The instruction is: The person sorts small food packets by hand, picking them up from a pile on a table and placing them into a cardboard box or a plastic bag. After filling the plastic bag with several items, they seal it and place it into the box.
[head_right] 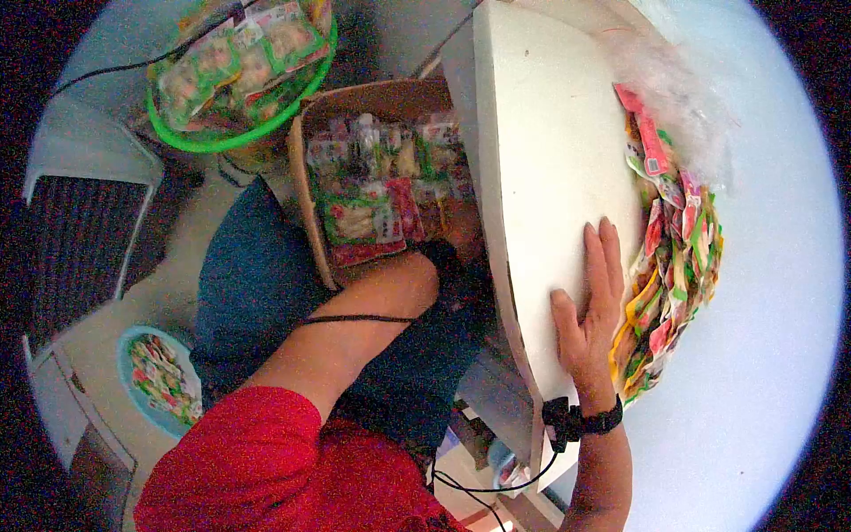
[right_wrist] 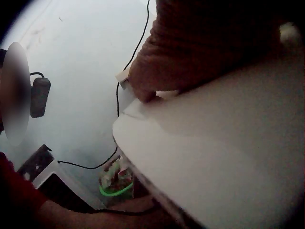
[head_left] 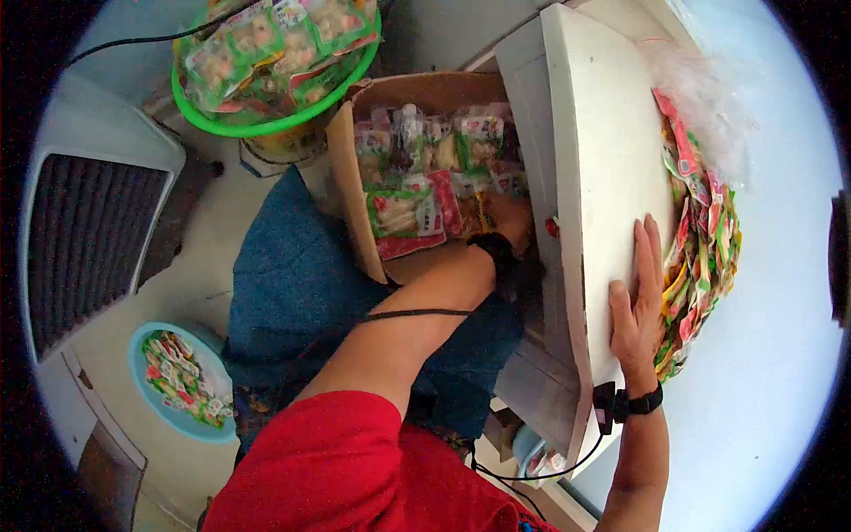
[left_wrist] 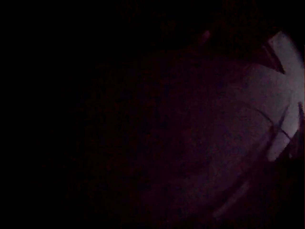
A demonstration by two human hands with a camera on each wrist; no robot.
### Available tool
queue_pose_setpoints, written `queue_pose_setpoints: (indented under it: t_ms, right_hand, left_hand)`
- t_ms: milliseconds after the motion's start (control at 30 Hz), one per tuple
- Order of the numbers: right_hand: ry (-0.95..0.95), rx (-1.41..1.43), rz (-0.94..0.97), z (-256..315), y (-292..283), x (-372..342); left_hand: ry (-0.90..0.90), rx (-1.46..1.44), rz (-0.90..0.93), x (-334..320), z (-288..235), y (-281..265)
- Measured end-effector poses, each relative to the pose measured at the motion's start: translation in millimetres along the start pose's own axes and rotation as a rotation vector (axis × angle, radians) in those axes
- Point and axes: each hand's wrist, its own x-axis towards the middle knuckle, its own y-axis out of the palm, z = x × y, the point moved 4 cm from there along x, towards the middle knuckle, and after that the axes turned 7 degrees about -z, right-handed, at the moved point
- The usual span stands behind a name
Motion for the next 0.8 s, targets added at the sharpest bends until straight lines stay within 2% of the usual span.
queue_pose_setpoints:
  t_ms: [67,267,400,433,500,533,600,633,700,733,767,800]
  right_hand:
    - [0.012,0.008,-0.001,2.7,-1.2,0.1]
    - [-0.030,-0.006,-0.038,-1.8,-1.2,-1.6]
    - [-0.049,-0.007,-0.094,-4.7,-3.3,-5.6]
    - [-0.042,0.007,-0.103,-3.5,-3.9,-5.9]
    - [-0.054,0.014,-0.123,-3.4,-4.5,-6.7]
    - [-0.058,0.017,-0.134,-4.5,-4.4,-8.0]
    - [-0.084,0.021,-0.164,-8.9,-1.3,-10.2]
    - [-0.094,0.018,-0.182,-12.4,-0.3,-10.9]
    - [-0.096,0.007,-0.214,-13.6,1.4,-11.5]
    - [-0.099,0.008,-0.226,-14.3,2.4,-13.3]
    - [-0.106,0.009,-0.240,-14.8,2.9,-14.3]
    - [-0.104,0.017,-0.246,-15.3,2.4,-14.6]
  left_hand:
    - [0.093,0.066,0.019,-6.8,-9.6,-2.7]
    - [0.500,0.403,0.241,-22.2,-33.8,-22.2]
    - [0.586,0.587,0.301,-17.2,-44.2,-42.2]
    - [0.555,0.569,0.320,-13.5,-44.1,-48.9]
    - [0.356,0.406,0.381,-6.9,-39.4,-66.6]
    - [0.110,0.147,0.429,-0.1,-30.6,-75.2]
    - [-0.394,-0.456,0.362,28.3,-2.4,-92.9]
    - [-0.402,-0.488,0.213,-16.4,-74.9,-120.0]
    - [-0.225,-0.343,-0.073,-36.4,-140.4,-154.3]
    - [-0.028,-0.173,-0.209,-34.4,-163.1,-162.1]
    - [0.317,-0.210,-0.210,-67.5,-212.9,-165.8]
    - [0.552,-0.026,-0.316,-33.1,-199.8,-182.4]
